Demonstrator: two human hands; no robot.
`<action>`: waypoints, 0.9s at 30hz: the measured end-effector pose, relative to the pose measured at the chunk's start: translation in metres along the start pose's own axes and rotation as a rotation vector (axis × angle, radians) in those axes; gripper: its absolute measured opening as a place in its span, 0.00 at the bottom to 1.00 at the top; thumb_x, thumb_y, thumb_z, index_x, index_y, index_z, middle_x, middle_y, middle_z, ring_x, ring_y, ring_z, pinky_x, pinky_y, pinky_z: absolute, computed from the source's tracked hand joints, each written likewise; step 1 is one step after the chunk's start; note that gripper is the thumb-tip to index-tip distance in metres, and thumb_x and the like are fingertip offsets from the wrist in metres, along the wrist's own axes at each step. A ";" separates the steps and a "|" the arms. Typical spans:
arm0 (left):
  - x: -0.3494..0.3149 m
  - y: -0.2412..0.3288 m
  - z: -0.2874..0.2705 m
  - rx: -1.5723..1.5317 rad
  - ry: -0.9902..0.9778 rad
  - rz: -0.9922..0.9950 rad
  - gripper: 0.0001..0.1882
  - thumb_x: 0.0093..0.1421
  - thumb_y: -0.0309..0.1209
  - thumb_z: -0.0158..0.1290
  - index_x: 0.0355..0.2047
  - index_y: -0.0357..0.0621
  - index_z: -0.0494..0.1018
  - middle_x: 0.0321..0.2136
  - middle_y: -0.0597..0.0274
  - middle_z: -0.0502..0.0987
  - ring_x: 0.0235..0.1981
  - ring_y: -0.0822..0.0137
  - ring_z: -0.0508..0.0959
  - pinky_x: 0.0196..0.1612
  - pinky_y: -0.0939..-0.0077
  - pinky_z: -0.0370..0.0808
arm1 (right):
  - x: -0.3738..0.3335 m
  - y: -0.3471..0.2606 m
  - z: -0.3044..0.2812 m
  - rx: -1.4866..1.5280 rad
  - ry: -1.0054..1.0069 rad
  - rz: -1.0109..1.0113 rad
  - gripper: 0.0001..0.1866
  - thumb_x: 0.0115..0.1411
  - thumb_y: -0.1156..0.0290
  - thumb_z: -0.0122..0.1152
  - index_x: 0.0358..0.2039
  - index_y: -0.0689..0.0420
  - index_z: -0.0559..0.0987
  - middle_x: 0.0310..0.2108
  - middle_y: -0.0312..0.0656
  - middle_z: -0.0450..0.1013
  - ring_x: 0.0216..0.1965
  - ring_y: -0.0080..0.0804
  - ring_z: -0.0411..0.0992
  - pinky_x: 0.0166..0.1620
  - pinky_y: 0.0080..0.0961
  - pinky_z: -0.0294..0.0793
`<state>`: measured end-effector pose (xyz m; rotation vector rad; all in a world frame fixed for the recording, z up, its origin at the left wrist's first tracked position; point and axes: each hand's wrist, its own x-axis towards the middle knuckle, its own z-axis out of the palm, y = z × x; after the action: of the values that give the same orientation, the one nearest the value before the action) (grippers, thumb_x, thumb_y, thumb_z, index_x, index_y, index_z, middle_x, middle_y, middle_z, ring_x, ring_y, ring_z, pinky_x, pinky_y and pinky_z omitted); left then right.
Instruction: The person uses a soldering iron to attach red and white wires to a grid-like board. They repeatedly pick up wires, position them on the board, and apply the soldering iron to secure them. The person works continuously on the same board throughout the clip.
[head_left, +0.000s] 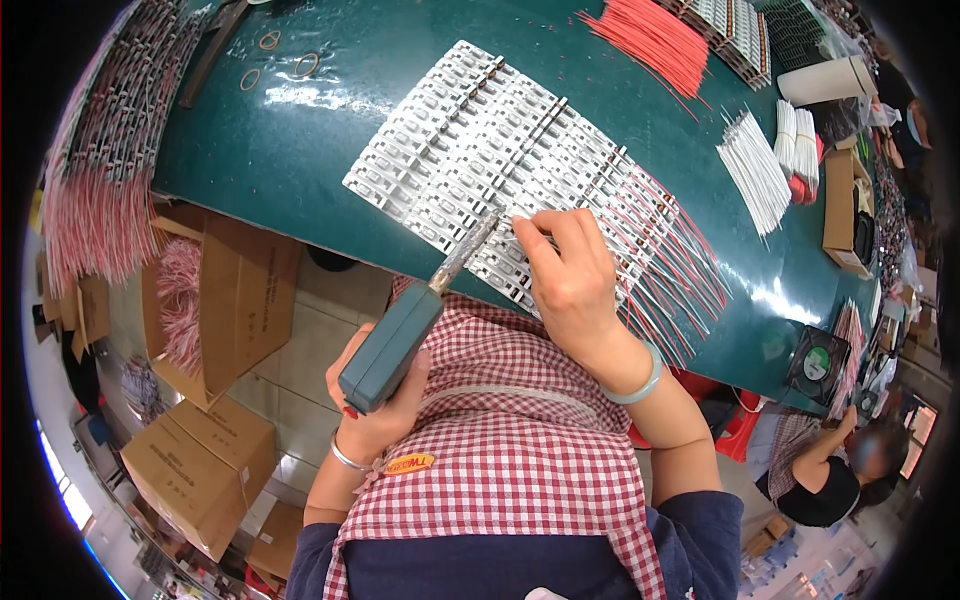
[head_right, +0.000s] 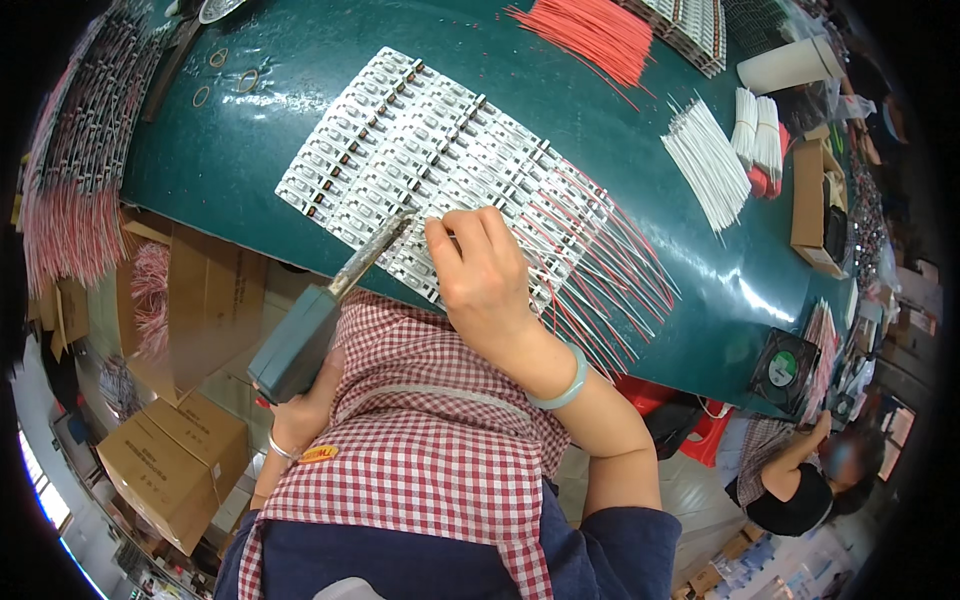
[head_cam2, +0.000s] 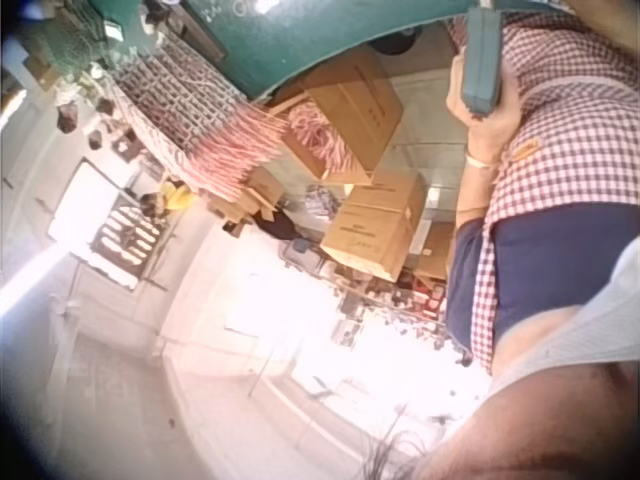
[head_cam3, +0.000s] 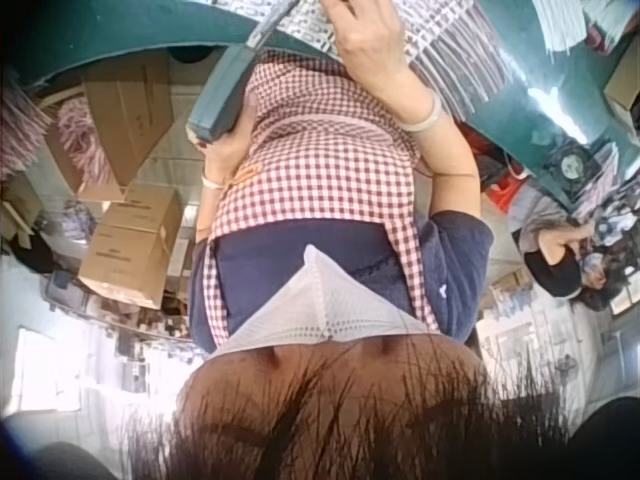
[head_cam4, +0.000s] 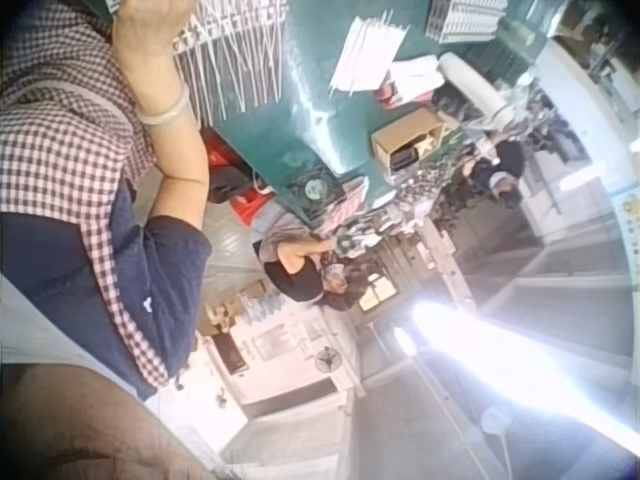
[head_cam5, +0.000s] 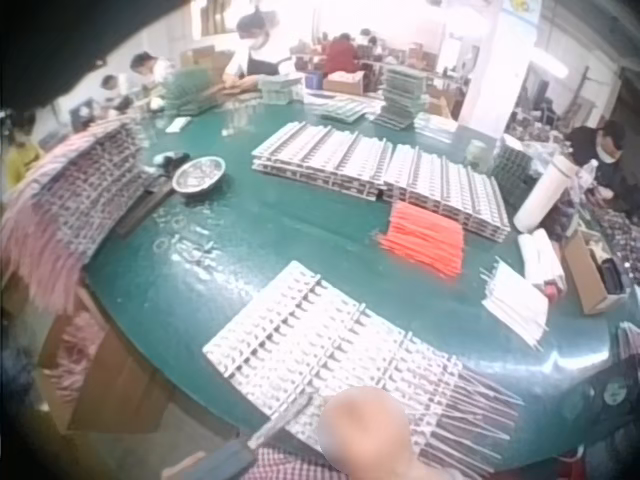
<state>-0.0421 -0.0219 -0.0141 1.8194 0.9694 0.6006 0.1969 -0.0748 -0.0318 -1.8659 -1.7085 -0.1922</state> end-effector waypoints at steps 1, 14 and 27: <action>-0.004 -0.006 0.000 -0.003 0.015 0.004 0.11 0.48 0.19 0.61 0.34 0.32 0.77 0.31 0.52 0.78 0.27 0.63 0.79 0.30 0.75 0.76 | 0.000 -0.001 0.000 -0.002 0.000 0.002 0.18 0.42 0.83 0.57 0.38 0.67 0.78 0.34 0.44 0.70 0.33 0.38 0.68 0.30 0.29 0.71; -0.012 -0.011 -0.001 -0.039 0.070 0.017 0.11 0.49 0.21 0.63 0.35 0.32 0.78 0.31 0.53 0.79 0.29 0.64 0.80 0.33 0.75 0.77 | 0.000 -0.002 0.000 0.019 0.035 -0.019 0.17 0.44 0.81 0.58 0.38 0.67 0.78 0.33 0.43 0.70 0.32 0.38 0.68 0.30 0.29 0.71; -0.011 -0.006 -0.006 0.013 0.033 0.052 0.12 0.48 0.19 0.61 0.35 0.31 0.77 0.33 0.52 0.79 0.29 0.63 0.80 0.33 0.75 0.76 | -0.009 -0.010 0.002 0.037 0.022 0.002 0.18 0.44 0.82 0.58 0.40 0.68 0.78 0.33 0.45 0.71 0.32 0.38 0.68 0.31 0.29 0.71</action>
<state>-0.0549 -0.0268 -0.0172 1.8560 0.9526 0.6590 0.1851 -0.0815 -0.0347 -1.8316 -1.6844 -0.1786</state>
